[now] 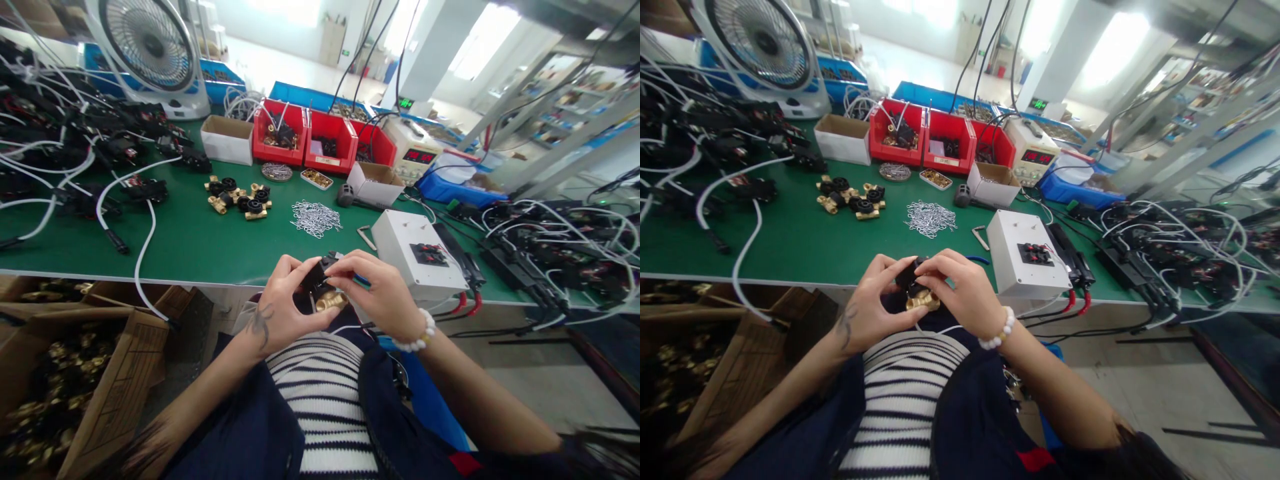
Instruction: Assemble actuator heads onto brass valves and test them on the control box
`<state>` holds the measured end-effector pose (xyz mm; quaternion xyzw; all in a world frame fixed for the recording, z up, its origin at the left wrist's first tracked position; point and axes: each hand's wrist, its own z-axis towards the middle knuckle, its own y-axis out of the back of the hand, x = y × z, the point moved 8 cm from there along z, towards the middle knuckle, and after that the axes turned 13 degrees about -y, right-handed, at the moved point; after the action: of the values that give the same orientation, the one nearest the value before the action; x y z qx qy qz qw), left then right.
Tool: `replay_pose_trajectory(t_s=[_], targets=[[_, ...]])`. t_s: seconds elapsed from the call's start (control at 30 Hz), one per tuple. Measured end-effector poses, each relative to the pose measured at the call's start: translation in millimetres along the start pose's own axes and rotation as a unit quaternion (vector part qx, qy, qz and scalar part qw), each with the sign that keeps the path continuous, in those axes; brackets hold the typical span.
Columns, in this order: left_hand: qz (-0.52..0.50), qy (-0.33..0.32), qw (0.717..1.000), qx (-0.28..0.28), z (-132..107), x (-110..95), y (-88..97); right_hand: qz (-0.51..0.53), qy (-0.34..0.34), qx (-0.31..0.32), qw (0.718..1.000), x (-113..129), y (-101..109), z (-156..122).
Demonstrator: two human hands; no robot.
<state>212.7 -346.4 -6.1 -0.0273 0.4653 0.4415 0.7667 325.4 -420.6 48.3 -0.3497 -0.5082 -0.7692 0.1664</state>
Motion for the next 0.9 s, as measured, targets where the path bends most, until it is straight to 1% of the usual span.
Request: replay_pose_trajectory(t_s=[0.03, 0.07, 0.1, 0.13, 0.17, 0.2, 0.23, 0.3, 0.37, 0.43, 0.5, 0.6, 0.7, 0.8, 0.9], targets=[[-0.021, 0.013, 1.0, -0.011, 0, 9, -2.7, -0.003, -0.013, 0.011, 1.0, -9, 4, 11], [-0.039, 0.026, 0.999, -0.026, 0, 17, -4.8, -0.017, -0.031, 0.008, 0.999, -19, 12, 26], [-0.051, 0.036, 0.997, -0.042, 0, 25, -6.6, -0.046, -0.056, -0.021, 0.997, -31, 25, 43], [-0.059, 0.046, 0.996, -0.056, 1, 33, -8.3, -0.098, -0.086, -0.062, 0.99, -43, 39, 62], [-0.065, 0.053, 0.994, -0.068, 1, 40, -10.0, -0.177, -0.119, -0.094, 0.972, -57, 52, 82], [-0.069, 0.057, 0.993, -0.078, 2, 46, -11.5, -0.26, -0.16, -0.096, 0.947, -74, 59, 103], [-0.071, 0.06, 0.992, -0.086, 3, 51, -12.8, -0.288, -0.182, -0.088, 0.936, -89, 63, 123], [-0.077, 0.061, 0.991, -0.095, 3, 58, -14.9, -0.321, -0.217, -0.066, 0.92, -119, 66, 158], [-0.084, 0.06, 0.99, -0.098, 2, 62, -15.9, -0.341, -0.25, -0.039, 0.906, -148, 62, 182], [-0.093, 0.057, 0.989, -0.096, 0, 64, -16.4, -0.356, -0.277, -0.017, 0.892, -170, 55, 196], [-0.101, 0.055, 0.989, -0.093, -1, 66, -16.4, -0.367, -0.296, -0.006, 0.882, -184, 50, 203], [-0.111, 0.054, 0.988, -0.09, -2, 68, -16.2, -0.374, -0.301, 0.0, 0.877, -194, 43, 206], [-0.118, 0.049, 0.988, -0.087, -3, 68, -16.0, -0.368, -0.277, 0.003, 0.888, -190, 38, 206], [-0.121, 0.042, 0.988, -0.088, -3, 68, -15.6, -0.355, -0.225, -0.02, 0.907, -174, 38, 207], [-0.116, 0.032, 0.988, -0.092, -3, 68, -15.6, -0.34, -0.17, -0.08, 0.921, -144, 48, 208]])
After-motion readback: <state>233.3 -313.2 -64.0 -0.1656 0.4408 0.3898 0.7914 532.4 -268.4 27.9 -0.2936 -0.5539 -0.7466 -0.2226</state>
